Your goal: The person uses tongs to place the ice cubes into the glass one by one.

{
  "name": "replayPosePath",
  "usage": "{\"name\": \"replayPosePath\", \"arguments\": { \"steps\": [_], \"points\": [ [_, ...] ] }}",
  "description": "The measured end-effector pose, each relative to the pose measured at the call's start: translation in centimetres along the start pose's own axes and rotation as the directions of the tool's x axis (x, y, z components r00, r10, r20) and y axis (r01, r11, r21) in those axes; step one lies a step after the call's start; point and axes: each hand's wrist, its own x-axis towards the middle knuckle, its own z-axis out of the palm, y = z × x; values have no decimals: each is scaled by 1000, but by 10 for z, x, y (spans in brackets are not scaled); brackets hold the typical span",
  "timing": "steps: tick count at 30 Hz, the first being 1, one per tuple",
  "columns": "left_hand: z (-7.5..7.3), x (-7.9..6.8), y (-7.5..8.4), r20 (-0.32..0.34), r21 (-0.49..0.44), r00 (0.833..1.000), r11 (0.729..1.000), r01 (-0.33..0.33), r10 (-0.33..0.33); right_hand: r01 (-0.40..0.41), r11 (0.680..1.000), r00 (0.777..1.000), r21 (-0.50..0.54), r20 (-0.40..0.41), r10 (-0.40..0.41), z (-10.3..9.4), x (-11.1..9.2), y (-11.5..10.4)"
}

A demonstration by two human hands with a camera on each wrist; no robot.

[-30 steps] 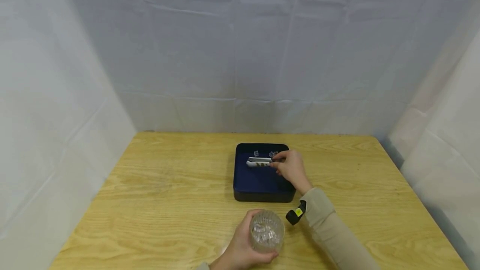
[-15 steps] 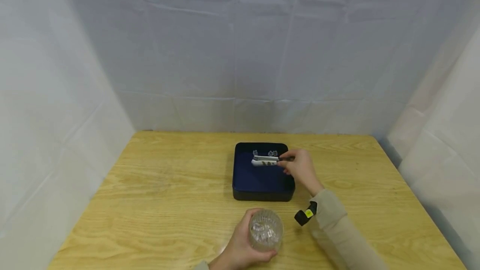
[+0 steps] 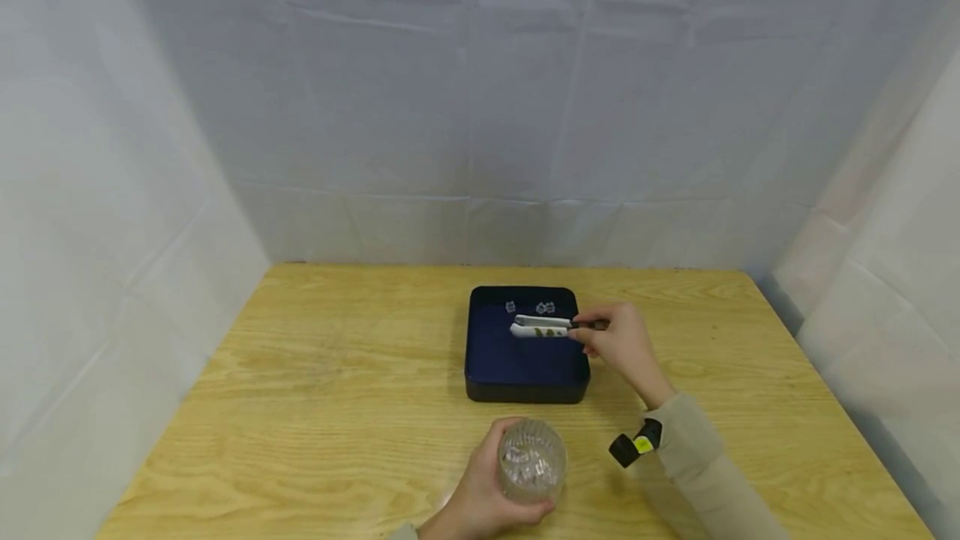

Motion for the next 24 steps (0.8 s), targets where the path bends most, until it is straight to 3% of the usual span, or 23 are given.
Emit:
{"name": "replayPosePath", "arguments": {
  "steps": [18, 24],
  "points": [
    [0, 0, -4, -5, -4, 1000, 1000, -22, 22, 54, 997, 998, 53, 20, -55, -29, -31, -21],
    [0, 0, -4, -12, 16, 999, 999, -42, 42, 26, 997, 998, 79, 48, -30, -38, -49, -33]
  ]
}}
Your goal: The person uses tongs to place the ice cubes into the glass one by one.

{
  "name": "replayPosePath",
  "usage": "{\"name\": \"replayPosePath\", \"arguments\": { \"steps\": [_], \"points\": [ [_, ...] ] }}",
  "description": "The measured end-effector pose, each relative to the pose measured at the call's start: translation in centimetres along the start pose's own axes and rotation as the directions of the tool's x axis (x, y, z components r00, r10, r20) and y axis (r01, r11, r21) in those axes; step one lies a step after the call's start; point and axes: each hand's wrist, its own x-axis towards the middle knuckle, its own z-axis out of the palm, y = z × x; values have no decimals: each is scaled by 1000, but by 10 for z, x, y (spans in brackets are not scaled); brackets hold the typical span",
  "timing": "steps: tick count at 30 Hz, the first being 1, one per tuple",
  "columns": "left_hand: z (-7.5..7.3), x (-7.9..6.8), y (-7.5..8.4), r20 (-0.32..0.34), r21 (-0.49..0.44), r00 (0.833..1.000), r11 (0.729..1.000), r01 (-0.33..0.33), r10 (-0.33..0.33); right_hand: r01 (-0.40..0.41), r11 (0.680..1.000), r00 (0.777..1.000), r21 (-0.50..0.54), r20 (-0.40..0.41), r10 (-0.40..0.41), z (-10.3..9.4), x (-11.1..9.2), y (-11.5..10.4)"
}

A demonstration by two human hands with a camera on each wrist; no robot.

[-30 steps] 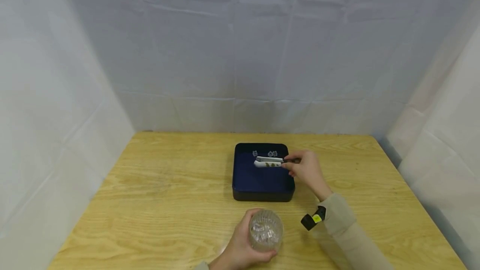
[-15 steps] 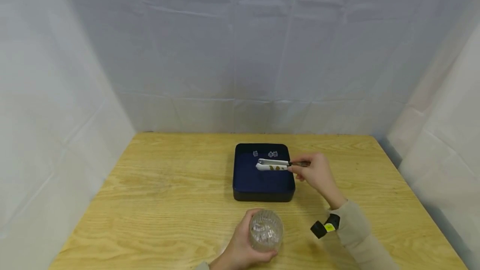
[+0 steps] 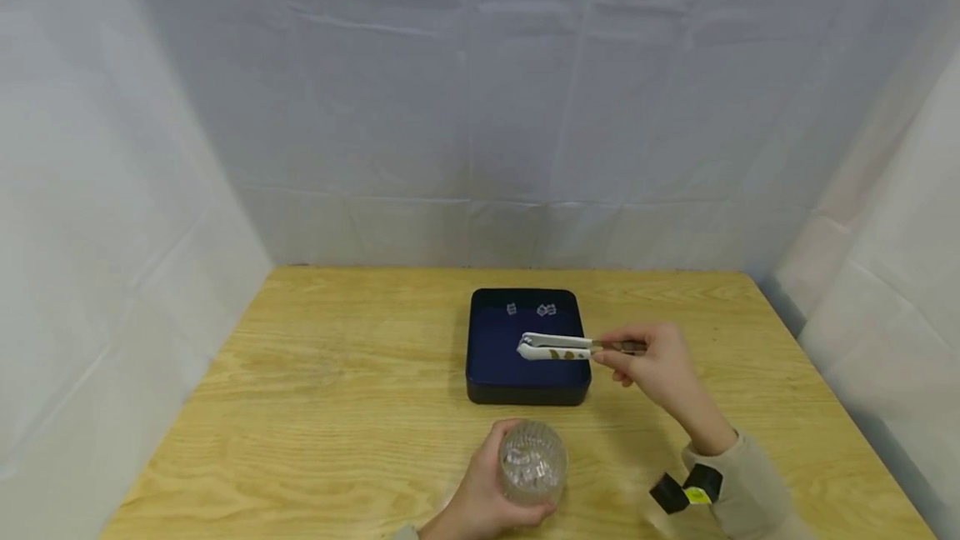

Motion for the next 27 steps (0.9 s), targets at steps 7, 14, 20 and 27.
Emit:
{"name": "replayPosePath", "arguments": {
  "steps": [7, 14, 20, 27],
  "points": [
    [0, 1, -2, -5, 8, 1000, 1000, -31, 31, -9, 1000, 999, 24, 52, 8, -7, -26, -13],
    [0, 2, -3, 9, -7, 1000, 1000, -18, 18, -6, 1000, 993, 24, 114, 3, -11, -53, -15],
    [-1, 2, -3, 12, -12, 1000, 1000, -17, 17, -53, 998, 986, 40, 163, 45, -12, -71, -15],
    [0, 2, 0, 33, -51, 999, 999, -13, 15, -95, 994, 975, 58, 208, 81, -8, -82, -12]
  ]
}}
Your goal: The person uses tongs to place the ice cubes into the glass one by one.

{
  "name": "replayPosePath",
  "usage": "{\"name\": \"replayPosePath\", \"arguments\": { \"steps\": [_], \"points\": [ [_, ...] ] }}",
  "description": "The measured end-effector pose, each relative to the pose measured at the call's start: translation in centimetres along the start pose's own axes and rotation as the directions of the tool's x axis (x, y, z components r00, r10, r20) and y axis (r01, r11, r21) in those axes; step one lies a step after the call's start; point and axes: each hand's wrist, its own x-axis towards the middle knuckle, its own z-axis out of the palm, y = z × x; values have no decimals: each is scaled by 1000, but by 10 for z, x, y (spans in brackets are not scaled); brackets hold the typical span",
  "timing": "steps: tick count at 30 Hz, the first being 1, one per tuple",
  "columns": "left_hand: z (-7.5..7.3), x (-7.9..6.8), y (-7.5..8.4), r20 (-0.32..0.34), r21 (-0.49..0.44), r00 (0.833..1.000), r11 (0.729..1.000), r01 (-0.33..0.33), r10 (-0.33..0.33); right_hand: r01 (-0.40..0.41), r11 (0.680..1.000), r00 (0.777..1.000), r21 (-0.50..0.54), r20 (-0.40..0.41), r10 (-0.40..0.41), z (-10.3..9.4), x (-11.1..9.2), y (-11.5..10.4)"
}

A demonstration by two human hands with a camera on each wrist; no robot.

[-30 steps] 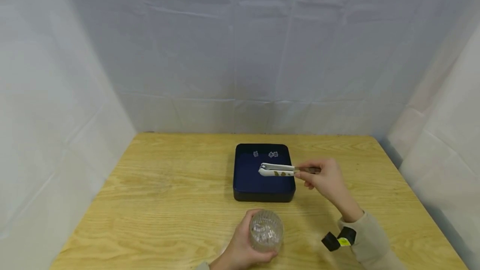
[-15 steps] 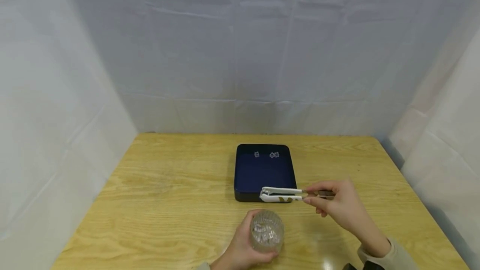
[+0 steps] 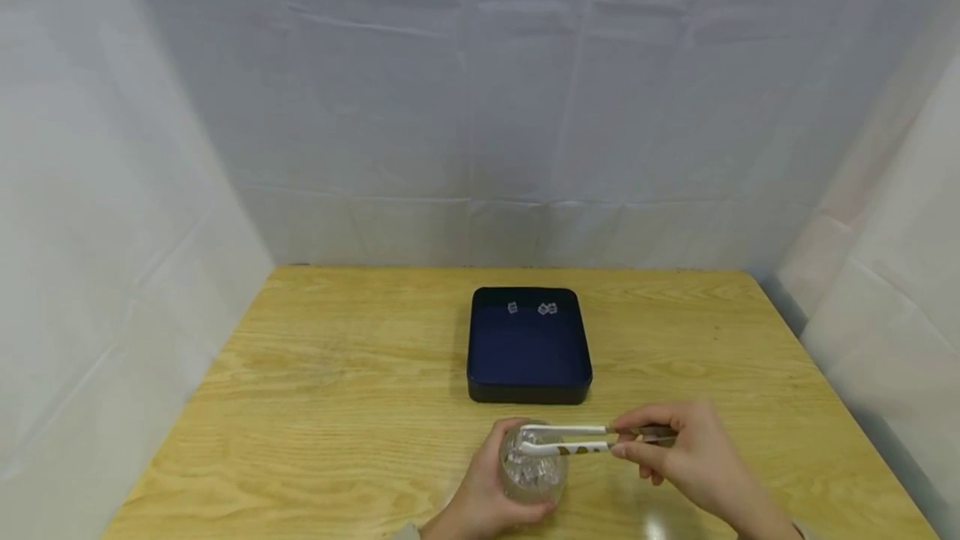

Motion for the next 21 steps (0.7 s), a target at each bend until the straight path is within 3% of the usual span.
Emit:
{"name": "replayPosePath", "arguments": {
  "steps": [5, 21],
  "points": [
    [0, 1, 1, 13, -32, 1000, 999, -1, 1, -37, 999, 999, 18, 15, 37, 3, -1, 4],
    [0, 1, 0, 7, -36, 1000, 999, 24, -24, -51, 998, 998, 32, 27, 50, 2, -4, 9]
  ]
}}
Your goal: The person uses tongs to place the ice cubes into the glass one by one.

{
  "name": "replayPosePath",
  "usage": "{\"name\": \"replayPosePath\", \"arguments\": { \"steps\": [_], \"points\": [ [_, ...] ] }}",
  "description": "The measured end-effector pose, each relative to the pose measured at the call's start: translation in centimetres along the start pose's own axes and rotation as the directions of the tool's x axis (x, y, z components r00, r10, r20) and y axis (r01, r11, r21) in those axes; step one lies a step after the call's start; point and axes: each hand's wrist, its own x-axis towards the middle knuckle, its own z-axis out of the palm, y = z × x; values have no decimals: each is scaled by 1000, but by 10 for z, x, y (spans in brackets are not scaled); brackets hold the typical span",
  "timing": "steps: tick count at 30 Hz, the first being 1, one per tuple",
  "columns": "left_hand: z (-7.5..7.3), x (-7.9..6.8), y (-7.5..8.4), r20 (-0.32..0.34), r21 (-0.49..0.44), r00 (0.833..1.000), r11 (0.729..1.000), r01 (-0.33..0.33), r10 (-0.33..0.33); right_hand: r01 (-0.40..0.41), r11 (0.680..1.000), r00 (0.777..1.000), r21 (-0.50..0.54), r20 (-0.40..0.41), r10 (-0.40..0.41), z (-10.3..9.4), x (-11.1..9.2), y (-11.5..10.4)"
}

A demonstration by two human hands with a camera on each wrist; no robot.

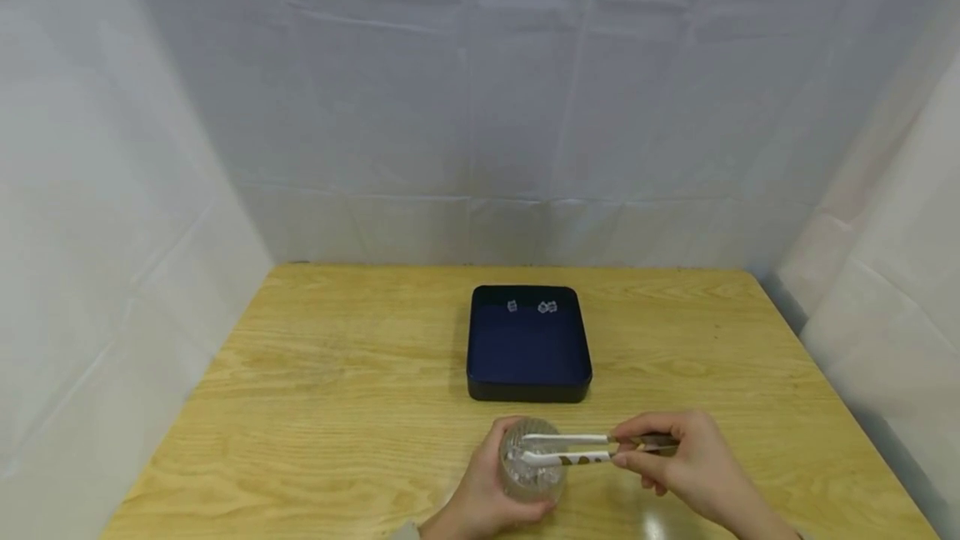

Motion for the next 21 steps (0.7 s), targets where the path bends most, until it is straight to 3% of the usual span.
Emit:
{"name": "replayPosePath", "arguments": {
  "steps": [12, 21],
  "points": [
    [1, 0, 2, 8, -11, 1000, 1000, 7, -6, -63, 998, 998, 2, -1, 63, -7, -1, -5],
    [2, -1, 3, -21, 37, 999, 998, 46, -45, -16, 1000, 998, -13, -58, 15, -11, 3, -4]
  ]
}}
